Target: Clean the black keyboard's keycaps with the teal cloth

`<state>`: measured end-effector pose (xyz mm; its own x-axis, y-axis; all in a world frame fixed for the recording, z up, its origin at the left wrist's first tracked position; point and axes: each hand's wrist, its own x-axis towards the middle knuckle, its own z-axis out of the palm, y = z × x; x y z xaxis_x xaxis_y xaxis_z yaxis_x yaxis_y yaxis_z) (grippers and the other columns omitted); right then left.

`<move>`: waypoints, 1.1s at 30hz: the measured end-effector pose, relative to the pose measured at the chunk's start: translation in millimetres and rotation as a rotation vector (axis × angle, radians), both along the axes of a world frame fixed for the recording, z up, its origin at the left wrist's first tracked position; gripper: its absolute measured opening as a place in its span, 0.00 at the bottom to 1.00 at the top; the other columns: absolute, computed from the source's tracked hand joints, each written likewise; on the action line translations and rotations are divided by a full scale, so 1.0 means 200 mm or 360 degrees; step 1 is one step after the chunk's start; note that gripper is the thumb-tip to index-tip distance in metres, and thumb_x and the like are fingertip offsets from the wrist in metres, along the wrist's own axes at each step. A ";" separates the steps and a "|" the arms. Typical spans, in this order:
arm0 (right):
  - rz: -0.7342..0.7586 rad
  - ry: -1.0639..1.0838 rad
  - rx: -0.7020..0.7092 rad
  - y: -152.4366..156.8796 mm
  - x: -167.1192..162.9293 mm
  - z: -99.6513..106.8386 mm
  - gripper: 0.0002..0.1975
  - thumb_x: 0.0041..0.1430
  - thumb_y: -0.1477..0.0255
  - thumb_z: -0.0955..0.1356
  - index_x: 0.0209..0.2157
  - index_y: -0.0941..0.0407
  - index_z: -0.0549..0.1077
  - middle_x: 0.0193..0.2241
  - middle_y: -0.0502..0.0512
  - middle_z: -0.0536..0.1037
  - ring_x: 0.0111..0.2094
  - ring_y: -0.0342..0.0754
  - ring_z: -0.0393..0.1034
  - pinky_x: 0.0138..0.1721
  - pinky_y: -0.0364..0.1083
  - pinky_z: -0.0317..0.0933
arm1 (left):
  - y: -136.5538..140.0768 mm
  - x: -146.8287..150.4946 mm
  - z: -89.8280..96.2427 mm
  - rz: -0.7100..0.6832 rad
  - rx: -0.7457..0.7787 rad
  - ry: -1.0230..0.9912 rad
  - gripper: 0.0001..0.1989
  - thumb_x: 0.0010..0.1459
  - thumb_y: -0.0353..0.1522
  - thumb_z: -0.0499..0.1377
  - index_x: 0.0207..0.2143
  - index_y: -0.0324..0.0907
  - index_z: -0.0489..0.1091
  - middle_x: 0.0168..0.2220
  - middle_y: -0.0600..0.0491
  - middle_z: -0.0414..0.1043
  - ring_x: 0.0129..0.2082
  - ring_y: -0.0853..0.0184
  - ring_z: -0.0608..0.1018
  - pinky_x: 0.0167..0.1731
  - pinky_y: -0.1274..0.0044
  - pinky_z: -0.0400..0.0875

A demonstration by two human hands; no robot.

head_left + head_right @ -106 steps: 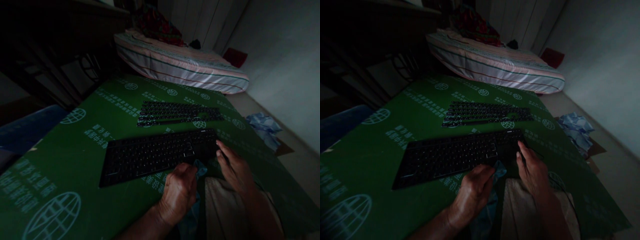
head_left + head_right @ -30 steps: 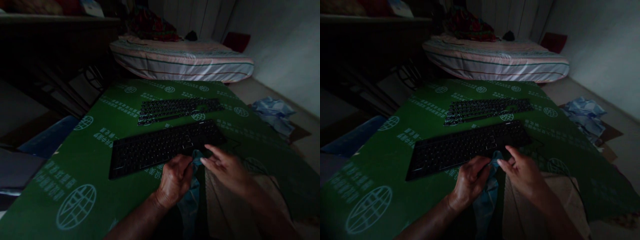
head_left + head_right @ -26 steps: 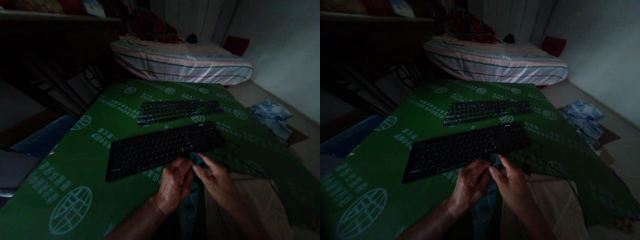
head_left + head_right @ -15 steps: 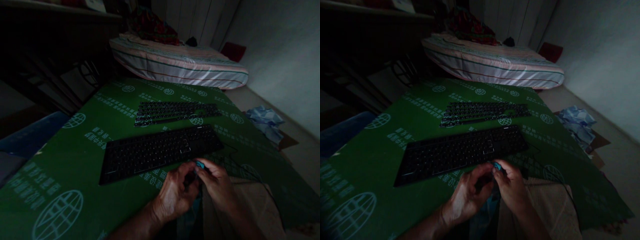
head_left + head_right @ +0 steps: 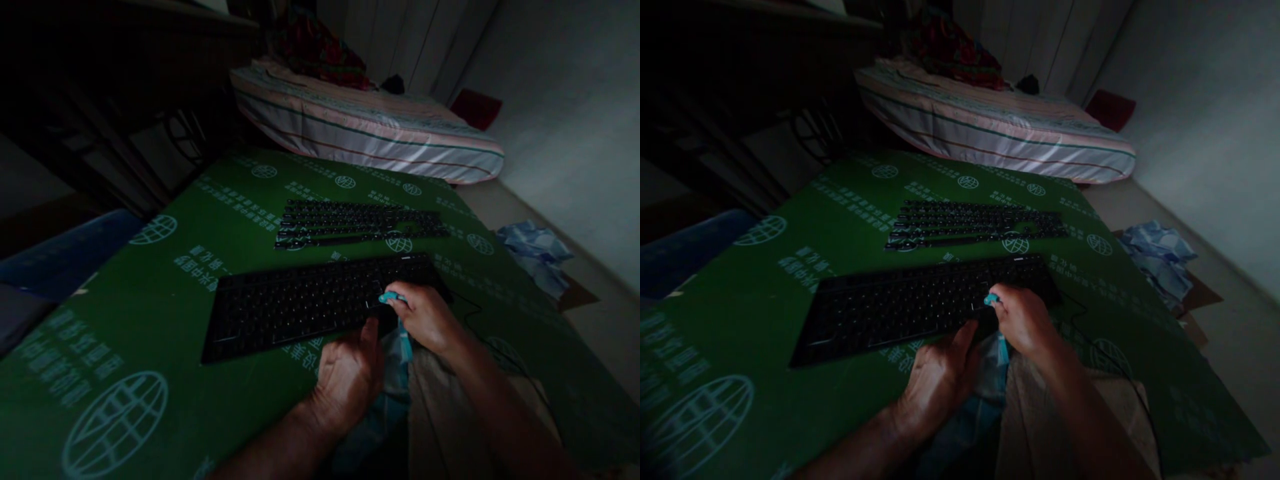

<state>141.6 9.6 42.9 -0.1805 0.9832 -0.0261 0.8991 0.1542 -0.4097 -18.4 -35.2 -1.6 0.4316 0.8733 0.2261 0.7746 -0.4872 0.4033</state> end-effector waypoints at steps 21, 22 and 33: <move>0.0378 -0.0796 -0.0139 0.10 -0.06 0.07 0.06 0.56 0.75 0.64 0.32 0.55 0.73 0.31 0.53 0.78 0.34 0.46 0.71 0.31 0.42 0.55 | 0.00 0.03 0.02 0.0017 -0.0034 0.0276 0.15 0.55 0.27 0.52 0.47 0.35 0.64 0.28 0.49 0.75 0.24 0.62 0.77 0.22 0.75 0.71; 0.0382 -0.0817 -0.0132 0.11 -0.06 0.07 0.07 0.56 0.76 0.63 0.32 0.55 0.73 0.31 0.53 0.78 0.34 0.47 0.71 0.31 0.42 0.55 | 0.00 0.03 0.02 0.0020 -0.0031 0.0271 0.15 0.55 0.26 0.52 0.47 0.36 0.64 0.28 0.49 0.75 0.24 0.62 0.77 0.22 0.75 0.71; 0.0456 -0.0902 -0.0125 0.12 -0.06 0.08 0.10 0.55 0.79 0.62 0.33 0.56 0.73 0.31 0.53 0.78 0.34 0.46 0.72 0.31 0.42 0.55 | 0.00 0.02 0.01 0.0003 0.0034 0.0267 0.15 0.54 0.25 0.53 0.45 0.36 0.64 0.27 0.52 0.74 0.23 0.64 0.77 0.21 0.76 0.71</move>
<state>128.9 32.7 59.6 -0.3727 0.8894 -0.2648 0.9072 0.4092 0.0973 -14.5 -35.3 0.5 0.4635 0.8697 0.1696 0.8309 -0.4930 0.2578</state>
